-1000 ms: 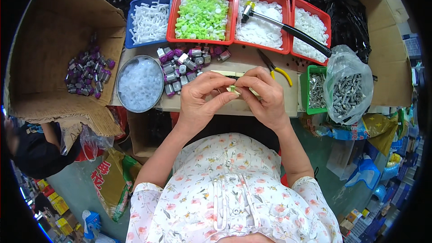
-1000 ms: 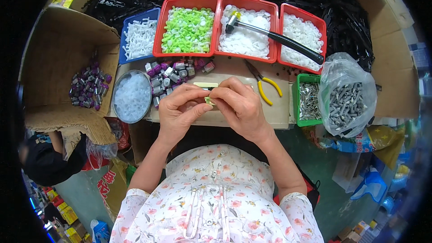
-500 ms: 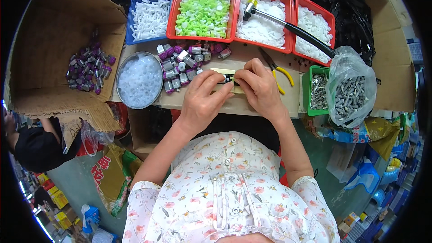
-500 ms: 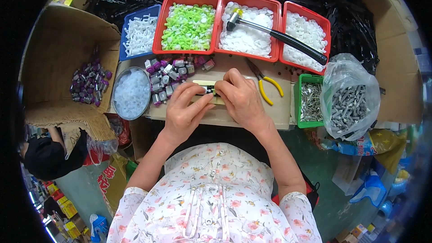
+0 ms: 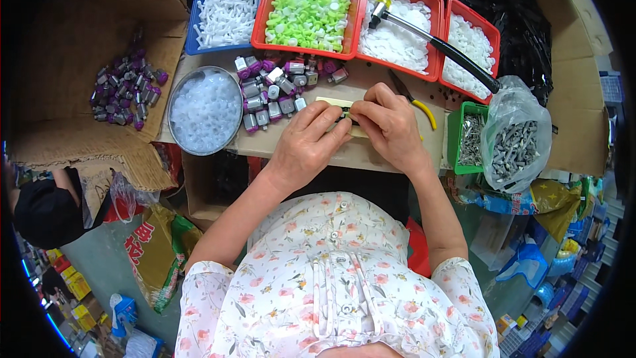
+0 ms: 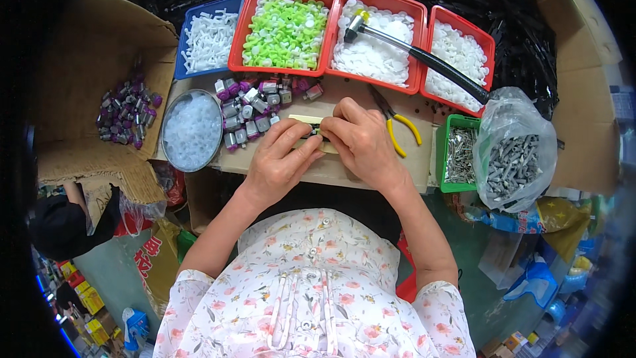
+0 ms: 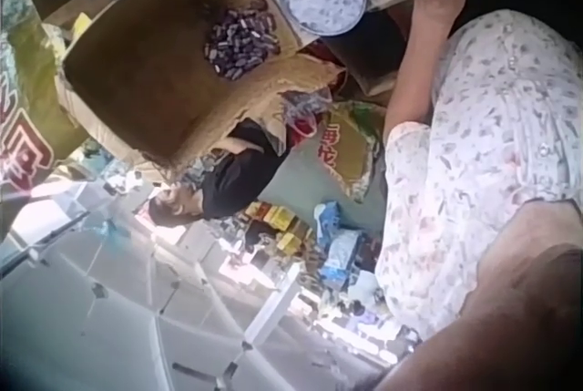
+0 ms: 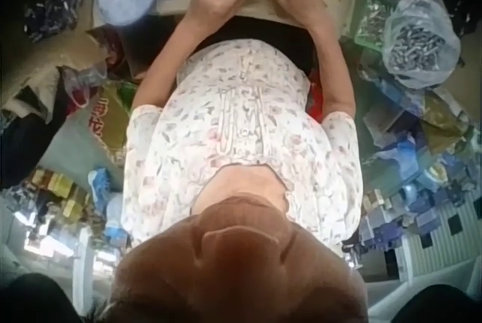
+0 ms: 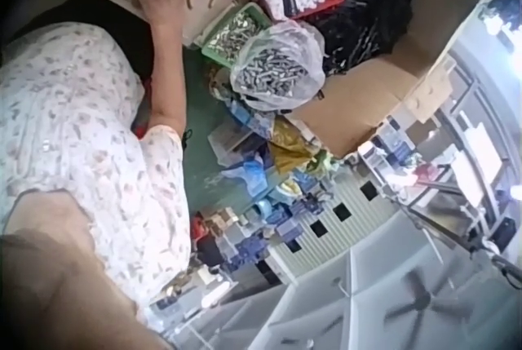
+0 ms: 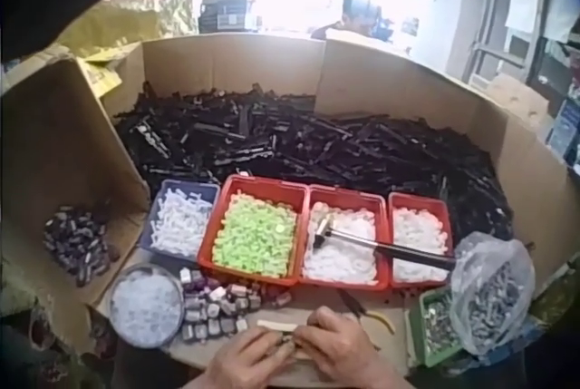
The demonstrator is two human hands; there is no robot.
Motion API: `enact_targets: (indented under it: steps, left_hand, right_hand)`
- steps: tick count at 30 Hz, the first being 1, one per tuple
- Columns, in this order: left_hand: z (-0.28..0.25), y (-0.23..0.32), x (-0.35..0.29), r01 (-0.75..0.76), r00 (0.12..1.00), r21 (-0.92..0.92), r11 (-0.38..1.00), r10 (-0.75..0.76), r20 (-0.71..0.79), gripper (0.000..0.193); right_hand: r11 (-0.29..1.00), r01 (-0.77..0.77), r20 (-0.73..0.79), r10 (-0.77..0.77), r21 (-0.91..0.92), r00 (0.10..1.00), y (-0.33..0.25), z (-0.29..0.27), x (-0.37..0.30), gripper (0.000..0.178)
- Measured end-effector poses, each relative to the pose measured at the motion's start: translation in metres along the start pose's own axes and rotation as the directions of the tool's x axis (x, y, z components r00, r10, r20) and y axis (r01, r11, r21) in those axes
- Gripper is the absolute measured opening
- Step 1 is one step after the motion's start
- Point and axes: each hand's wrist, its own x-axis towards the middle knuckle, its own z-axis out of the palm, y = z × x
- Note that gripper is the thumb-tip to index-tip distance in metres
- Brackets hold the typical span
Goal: Assembling small plastic and metal components using a jig and pliers at a workbench.
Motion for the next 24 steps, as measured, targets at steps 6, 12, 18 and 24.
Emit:
enact_targets:
  steps: [6, 12, 18, 24]
  left_hand:
    - [0.0, 0.002, 0.002, 0.02, 1.0, -0.026, 0.999, -0.021, -0.005, 0.029]
    - [0.0, 0.003, 0.005, 0.016, 1.0, -0.006, 1.0, -0.016, -0.01, 0.028]
    - [-0.016, 0.006, 0.021, 0.046, 0.995, -0.004, 0.999, -0.045, 0.088, 0.023]
    - [-0.016, -0.005, 0.08, 0.027, 0.998, -0.145, 0.989, -0.018, 0.058, 0.014]
  right_hand:
    - [0.996, -0.088, -0.005, 0.088, 0.019, 0.996, -0.007, 0.001, 0.002, 0.013]
    - [0.976, -0.175, 0.019, 0.174, 0.128, 0.985, -0.008, -0.002, -0.001, 0.015]
    - [0.94, -0.342, -0.216, 0.336, 0.011, 0.917, -0.003, -0.069, -0.037, 0.009]
    - [0.749, -0.605, -0.329, 0.52, -0.269, 0.789, 0.023, -0.115, -0.099, 0.008]
